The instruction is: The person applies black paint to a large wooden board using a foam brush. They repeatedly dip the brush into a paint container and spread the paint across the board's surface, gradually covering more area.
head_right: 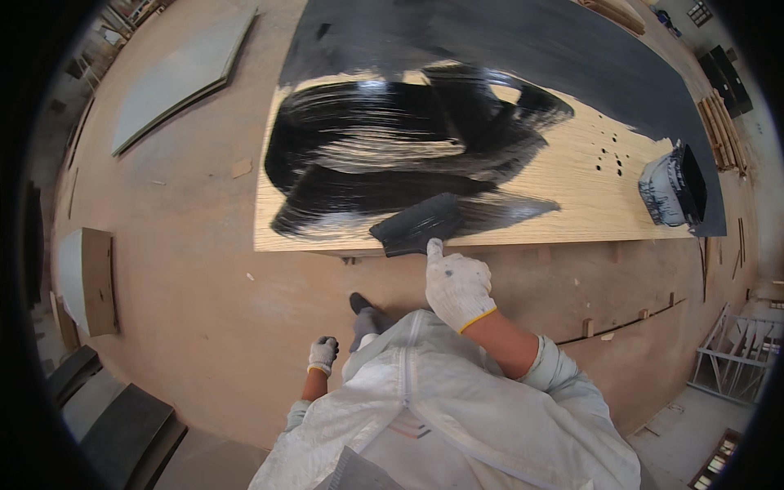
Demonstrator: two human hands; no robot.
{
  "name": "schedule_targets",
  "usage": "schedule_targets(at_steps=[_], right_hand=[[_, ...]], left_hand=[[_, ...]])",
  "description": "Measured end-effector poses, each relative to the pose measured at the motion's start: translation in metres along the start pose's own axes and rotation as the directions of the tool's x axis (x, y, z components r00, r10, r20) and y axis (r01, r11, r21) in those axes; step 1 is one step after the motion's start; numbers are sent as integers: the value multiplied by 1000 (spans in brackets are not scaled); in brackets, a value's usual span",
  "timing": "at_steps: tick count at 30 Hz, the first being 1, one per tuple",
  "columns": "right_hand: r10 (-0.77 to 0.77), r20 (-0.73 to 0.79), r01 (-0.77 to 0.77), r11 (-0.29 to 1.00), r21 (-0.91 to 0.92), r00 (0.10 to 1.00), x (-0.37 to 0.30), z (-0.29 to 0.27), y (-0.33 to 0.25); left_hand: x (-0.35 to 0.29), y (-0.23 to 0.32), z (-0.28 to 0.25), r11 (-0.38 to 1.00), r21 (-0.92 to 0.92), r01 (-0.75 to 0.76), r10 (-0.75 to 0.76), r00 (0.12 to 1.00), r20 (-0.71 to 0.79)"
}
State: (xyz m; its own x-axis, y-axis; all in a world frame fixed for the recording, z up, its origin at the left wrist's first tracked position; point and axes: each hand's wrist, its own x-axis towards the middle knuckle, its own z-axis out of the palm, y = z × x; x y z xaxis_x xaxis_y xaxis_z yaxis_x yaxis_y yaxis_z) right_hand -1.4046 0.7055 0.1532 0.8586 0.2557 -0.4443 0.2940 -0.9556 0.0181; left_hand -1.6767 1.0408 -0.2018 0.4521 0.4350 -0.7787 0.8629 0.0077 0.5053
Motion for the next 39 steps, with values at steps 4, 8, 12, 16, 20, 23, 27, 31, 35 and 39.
schedule_targets(at_steps=[4, 8, 12, 16, 20, 23, 27, 31, 35, 39], right_hand=[[-113, -197, 108, 994, -33, 974, 52, -3, -69], [-134, -265, 156, 986, 63, 955, 127, -36, -112], [10, -330, 7, 999, 50, 944, 222, -74, -95], [323, -335, -293, 946, 140, 885, 310, -100, -6], [205, -436, -170, 978, 118, 876, 287, -76, -21], [-19, -240, 15, 1000, -18, 971, 177, -61, -58], [166, -188, -169, 986, -3, 968, 139, -60, 4], [263, -418, -225, 965, 137, 870, 243, -69, 97], [44, -216, -42, 999, 13, 975, 197, -79, 17], [228, -47, -228, 974, 7, 972, 213, -112, 75]], left_hand=[[24, -5, -78, 990, -138, -1, -4, 999, -33], [32, -42, -143, 958, -272, 89, -124, 985, -117], [27, -69, -182, 915, -380, 135, -203, 968, -145], [35, -72, -183, 874, -457, 163, -226, 970, -87], [16, -86, -169, 839, -484, 251, -311, 949, -47], [-4, -85, -152, 798, -522, 301, -382, 922, -53], [-15, -74, -128, 793, -526, 307, -397, 916, -65], [-9, -14, -125, 954, -186, 236, -246, 969, -29], [0, 18, -122, 965, -212, 155, -169, 984, -47], [27, 26, -131, 851, -521, 64, -164, 975, -148]])
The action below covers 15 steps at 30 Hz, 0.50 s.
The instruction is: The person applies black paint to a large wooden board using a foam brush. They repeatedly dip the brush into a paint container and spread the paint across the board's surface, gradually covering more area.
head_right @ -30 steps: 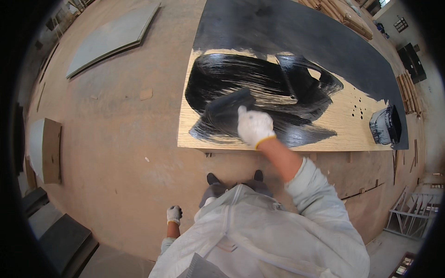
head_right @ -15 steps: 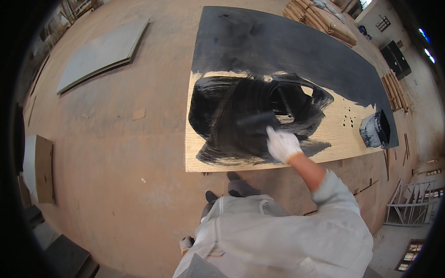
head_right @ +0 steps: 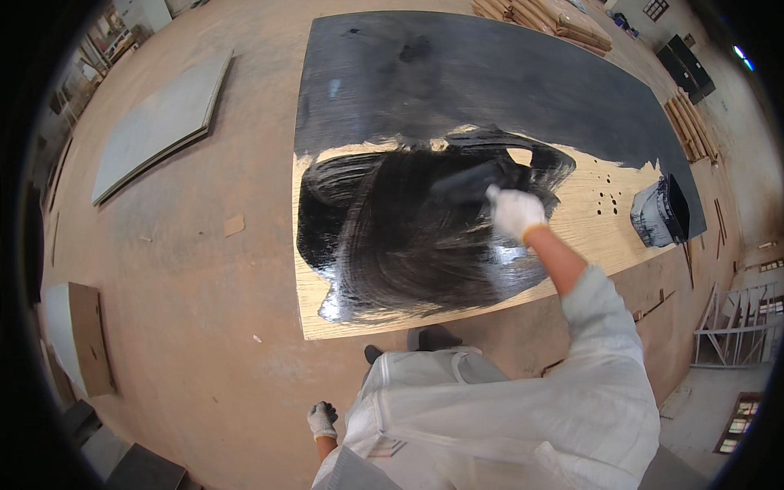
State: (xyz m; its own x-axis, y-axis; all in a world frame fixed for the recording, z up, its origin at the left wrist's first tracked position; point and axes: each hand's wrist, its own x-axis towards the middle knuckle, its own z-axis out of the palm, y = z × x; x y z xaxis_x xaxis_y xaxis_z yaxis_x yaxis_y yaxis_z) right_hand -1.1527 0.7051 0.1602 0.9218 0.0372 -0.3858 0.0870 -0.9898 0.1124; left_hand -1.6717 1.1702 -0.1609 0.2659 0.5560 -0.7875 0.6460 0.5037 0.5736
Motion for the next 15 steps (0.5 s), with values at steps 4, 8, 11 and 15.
schedule_targets(at_steps=[4, 8, 11, 15], right_hand=[[63, -215, -47, 996, 77, 975, 108, 2, 64], [-248, -28, 248, 969, 12, 968, 57, -33, -58], [-131, -33, 132, 991, 34, 991, 62, -31, -26], [-55, -107, 59, 997, 39, 993, 88, -19, -39]], left_hand=[[9, 25, 21, 988, 152, -26, 12, 996, 91], [-6, 1, 6, 981, 178, 74, -78, 997, 12], [-12, -22, 0, 988, 109, 109, -111, 994, 11], [-33, -50, 0, 983, 137, 122, -125, 992, 11]])
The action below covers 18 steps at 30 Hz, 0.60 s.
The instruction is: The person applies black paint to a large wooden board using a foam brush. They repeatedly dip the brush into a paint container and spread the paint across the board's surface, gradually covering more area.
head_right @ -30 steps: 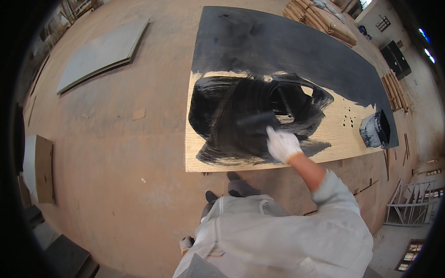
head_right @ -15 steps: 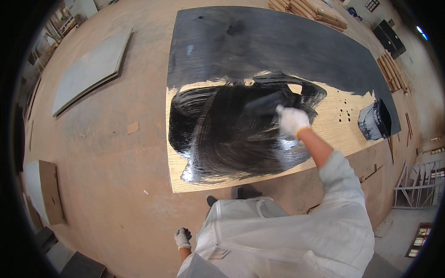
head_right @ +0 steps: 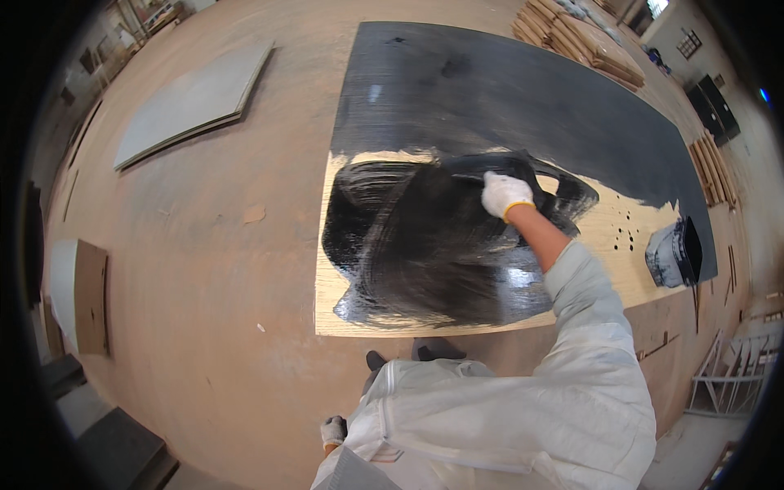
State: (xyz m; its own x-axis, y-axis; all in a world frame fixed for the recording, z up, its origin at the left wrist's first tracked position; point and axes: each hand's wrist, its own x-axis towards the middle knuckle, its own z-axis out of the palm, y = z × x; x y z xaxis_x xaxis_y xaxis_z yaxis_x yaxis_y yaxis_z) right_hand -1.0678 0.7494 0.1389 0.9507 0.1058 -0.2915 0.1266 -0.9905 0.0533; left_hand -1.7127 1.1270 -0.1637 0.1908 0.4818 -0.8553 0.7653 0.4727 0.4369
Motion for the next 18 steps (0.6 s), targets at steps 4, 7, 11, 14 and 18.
schedule_targets(at_steps=[4, 7, 11, 14, 18], right_hand=[[-122, 5, 121, 988, 94, 993, 7, 7, -120], [-57, 31, 54, 995, 79, 998, 30, -6, -177], [-43, 29, 40, 995, 91, 999, 43, -8, -193], [-96, 15, 96, 995, 23, 995, 29, -6, -232], [-109, 123, 109, 994, 9, 986, 39, -12, -269]], left_hand=[[-23, -8, 0, 988, 142, 53, -50, 998, -23], [-28, -12, -6, 994, 84, 63, -62, 998, -13], [6, -25, -10, 988, -150, 25, -26, 1000, -10], [16, -17, -7, 980, -196, 25, -20, 1000, 24], [20, -18, -2, 992, -129, 6, -5, 1000, 12]])
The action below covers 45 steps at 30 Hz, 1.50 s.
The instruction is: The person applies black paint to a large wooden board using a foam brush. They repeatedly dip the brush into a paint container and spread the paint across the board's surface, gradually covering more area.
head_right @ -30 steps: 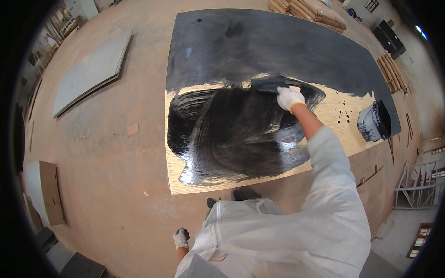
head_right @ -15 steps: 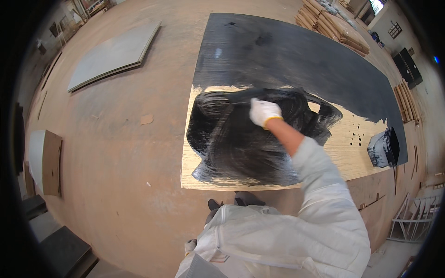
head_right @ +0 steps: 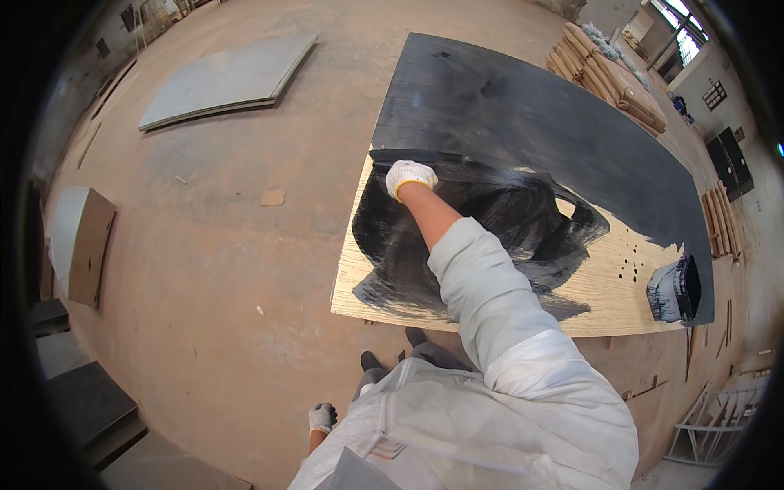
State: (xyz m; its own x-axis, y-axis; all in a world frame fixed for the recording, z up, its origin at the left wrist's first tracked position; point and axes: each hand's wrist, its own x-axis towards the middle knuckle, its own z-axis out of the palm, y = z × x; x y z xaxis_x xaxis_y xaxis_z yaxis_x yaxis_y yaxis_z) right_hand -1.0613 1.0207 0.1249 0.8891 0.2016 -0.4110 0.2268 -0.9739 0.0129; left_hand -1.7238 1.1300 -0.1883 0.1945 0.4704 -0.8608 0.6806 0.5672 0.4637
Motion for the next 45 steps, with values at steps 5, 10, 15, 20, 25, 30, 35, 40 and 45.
schedule_targets(at_steps=[5, 10, 15, 20, 25, 30, 35, 40, 45], right_hand=[[-132, -86, 122, 986, -110, 987, 14, -6, 26], [-548, 80, 539, 770, -341, 833, -71, -8, 74], [-573, 30, 546, 762, -348, 819, -10, -20, 115], [-556, -69, 500, 788, -359, 828, 41, -26, 72], [-627, 68, 600, 701, -385, 776, 7, -25, 64], [-569, 7, 535, 769, -351, 822, 34, -45, 68], [-620, -19, 581, 744, -330, 784, 51, -47, 73], [-718, 25, 685, 653, -325, 696, 1, -22, 67], [-756, 116, 757, 607, -244, 644, -134, 44, 50]], left_hand=[[2, -1, -3, 998, -54, -46, 46, 999, -3], [-24, -32, -21, 991, -131, -35, 15, 988, -153], [-58, -74, -24, 993, -94, 70, -88, 977, -192], [-86, -93, -10, 988, -132, 84, -112, 969, -220], [-116, -106, 14, 991, -130, 32, -67, 959, -275], [-156, -81, 47, 993, 70, 100, -72, 944, -321], [-142, -114, 54, 998, -25, 58, -62, 953, -297], [-137, -142, 58, 987, -157, 31, -80, 947, -312], [-147, -158, 84, 1000, 5, -1, 2, 950, -313]])
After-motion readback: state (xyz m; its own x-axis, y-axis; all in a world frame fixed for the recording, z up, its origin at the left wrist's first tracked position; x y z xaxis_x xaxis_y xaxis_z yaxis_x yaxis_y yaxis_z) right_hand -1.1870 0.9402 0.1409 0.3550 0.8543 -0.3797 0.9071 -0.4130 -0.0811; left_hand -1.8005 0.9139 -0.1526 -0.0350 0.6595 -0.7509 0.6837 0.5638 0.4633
